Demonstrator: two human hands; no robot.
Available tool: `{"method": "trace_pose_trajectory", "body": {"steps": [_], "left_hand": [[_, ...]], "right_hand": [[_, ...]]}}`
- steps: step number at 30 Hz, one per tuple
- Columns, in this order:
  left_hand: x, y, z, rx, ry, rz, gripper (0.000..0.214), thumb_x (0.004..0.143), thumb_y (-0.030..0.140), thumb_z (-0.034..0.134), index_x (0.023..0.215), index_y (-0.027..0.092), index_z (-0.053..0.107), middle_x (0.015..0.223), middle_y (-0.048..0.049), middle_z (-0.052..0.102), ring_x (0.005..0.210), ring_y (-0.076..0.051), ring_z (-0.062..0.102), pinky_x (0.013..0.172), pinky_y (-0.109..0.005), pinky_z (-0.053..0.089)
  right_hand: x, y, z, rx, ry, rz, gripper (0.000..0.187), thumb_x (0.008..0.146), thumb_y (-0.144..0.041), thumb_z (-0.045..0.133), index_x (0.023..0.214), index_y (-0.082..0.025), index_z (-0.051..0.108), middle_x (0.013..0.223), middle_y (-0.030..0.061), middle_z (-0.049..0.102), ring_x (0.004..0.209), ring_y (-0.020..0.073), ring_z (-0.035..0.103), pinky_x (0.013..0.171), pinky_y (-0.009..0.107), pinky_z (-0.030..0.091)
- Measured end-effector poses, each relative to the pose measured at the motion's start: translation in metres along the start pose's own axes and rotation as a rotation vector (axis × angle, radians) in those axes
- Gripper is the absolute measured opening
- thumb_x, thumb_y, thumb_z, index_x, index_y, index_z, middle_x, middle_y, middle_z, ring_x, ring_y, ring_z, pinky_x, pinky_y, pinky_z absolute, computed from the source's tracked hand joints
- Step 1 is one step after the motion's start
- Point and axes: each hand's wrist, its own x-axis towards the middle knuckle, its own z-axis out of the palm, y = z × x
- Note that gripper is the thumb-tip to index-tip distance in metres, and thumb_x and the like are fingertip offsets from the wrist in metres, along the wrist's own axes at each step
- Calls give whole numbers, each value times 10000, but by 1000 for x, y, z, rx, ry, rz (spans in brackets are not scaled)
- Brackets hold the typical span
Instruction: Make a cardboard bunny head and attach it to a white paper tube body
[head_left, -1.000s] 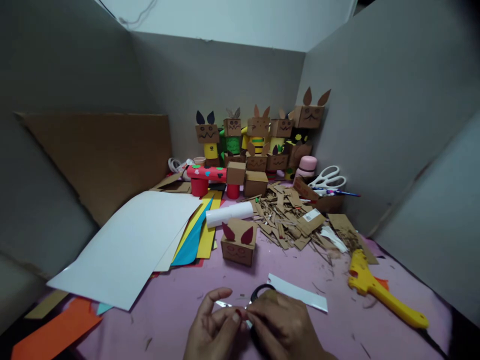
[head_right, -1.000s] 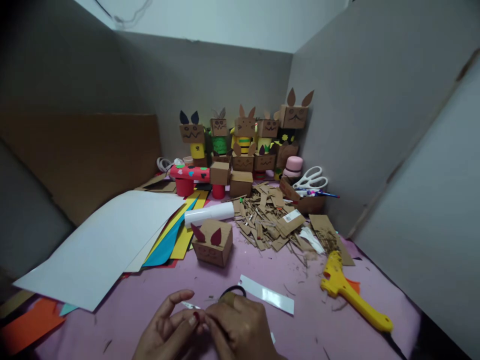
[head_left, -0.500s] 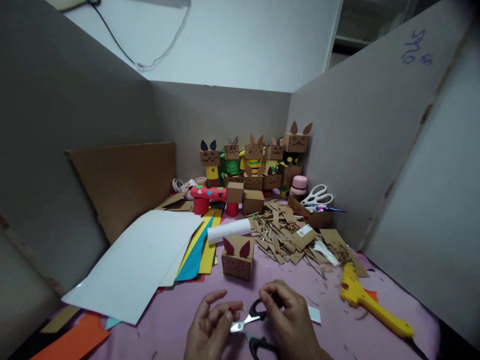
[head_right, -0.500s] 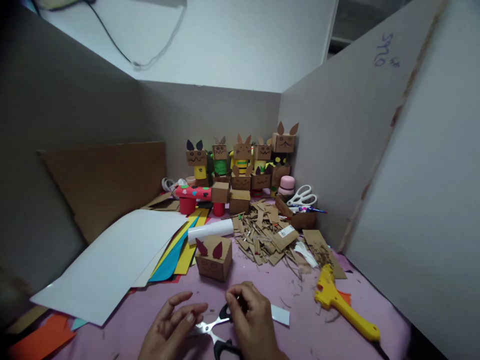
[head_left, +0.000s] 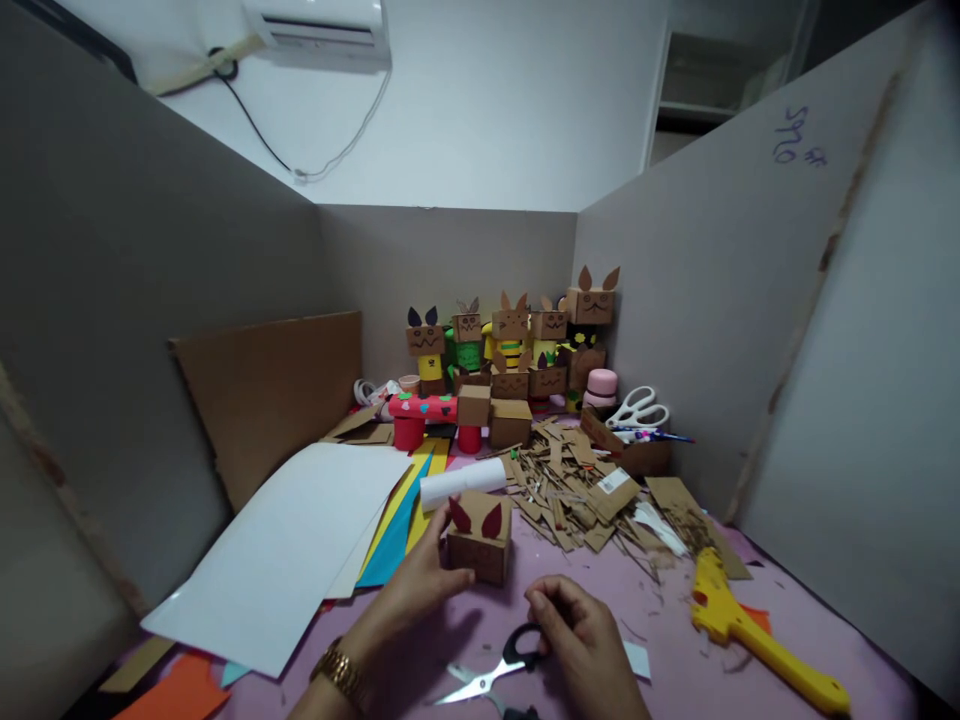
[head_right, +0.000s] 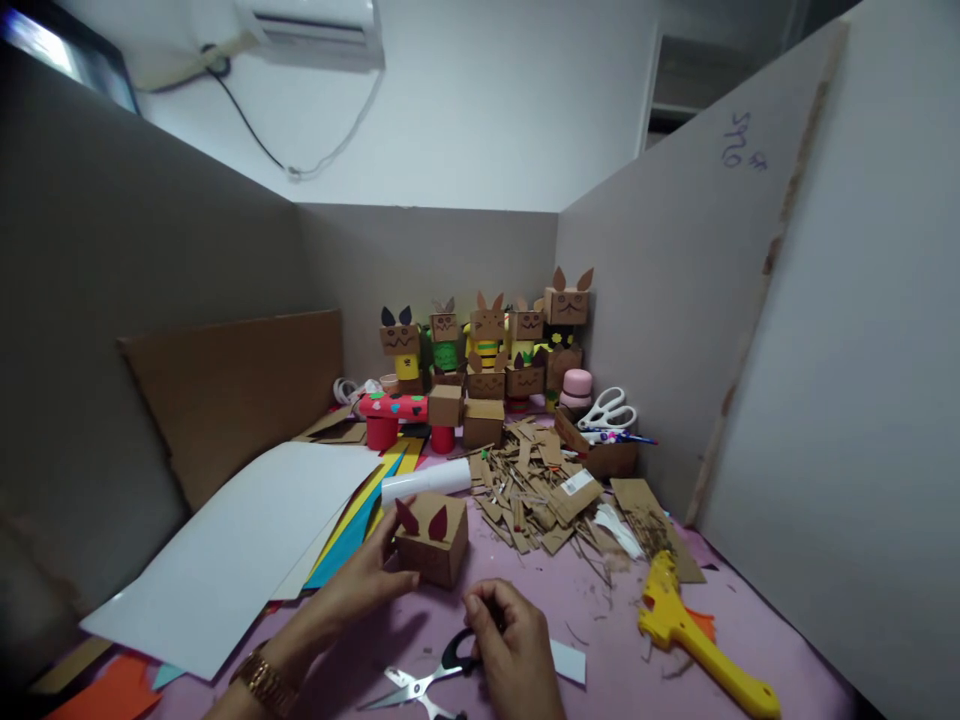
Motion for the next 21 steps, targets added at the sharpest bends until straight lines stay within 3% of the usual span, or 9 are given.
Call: {"method": "trace_pose_trajectory", "body": {"steps": [3,7,11,16,21], "left_hand": [[7,-9,2,-5,-13,-11,725,504,-16,712,1170,239,580,986,-68,744,898,-245,672,733,-281,491],[18,-15,0,9,-30,-31,717,452,-24,760,1113,199,596,936,-73,742,818,-243,676,695,-283,500],[23,-18,-4,-1,16,-40,706,431,102,872,1074,185,593,1045,-110,698,938,-291,657,797,-345,511],[10,-25,-4,-80,40,-141,600,572,378,836,1076,172,585,1009,-141,699,954,-346,668,840,-470,514],[-10,-19,0,-183,-31,-244,548,596,367,830,1048,154,604,1078,-178,697,974,-367,671,891,-492,494]], "right_hand": [[3,2,1,20,-19,11,441,754,-585,628,709,-147,604,585,-31,529,467,87,468,460,201,359],[5,3,2,17,-34,64,411,764,-561,605,716,-155,574,592,-28,529,433,81,444,399,183,300],[12,-3,-8,-47,-13,53,343,778,-502,572,679,-174,548,589,-38,511,472,98,466,467,213,364],[41,-10,-38,-250,33,-2,256,813,-405,518,707,-180,577,635,-18,549,579,144,523,541,252,408],[69,-4,-50,-562,-81,7,176,791,-209,650,624,-165,615,583,-50,592,579,132,566,587,274,438]]}}
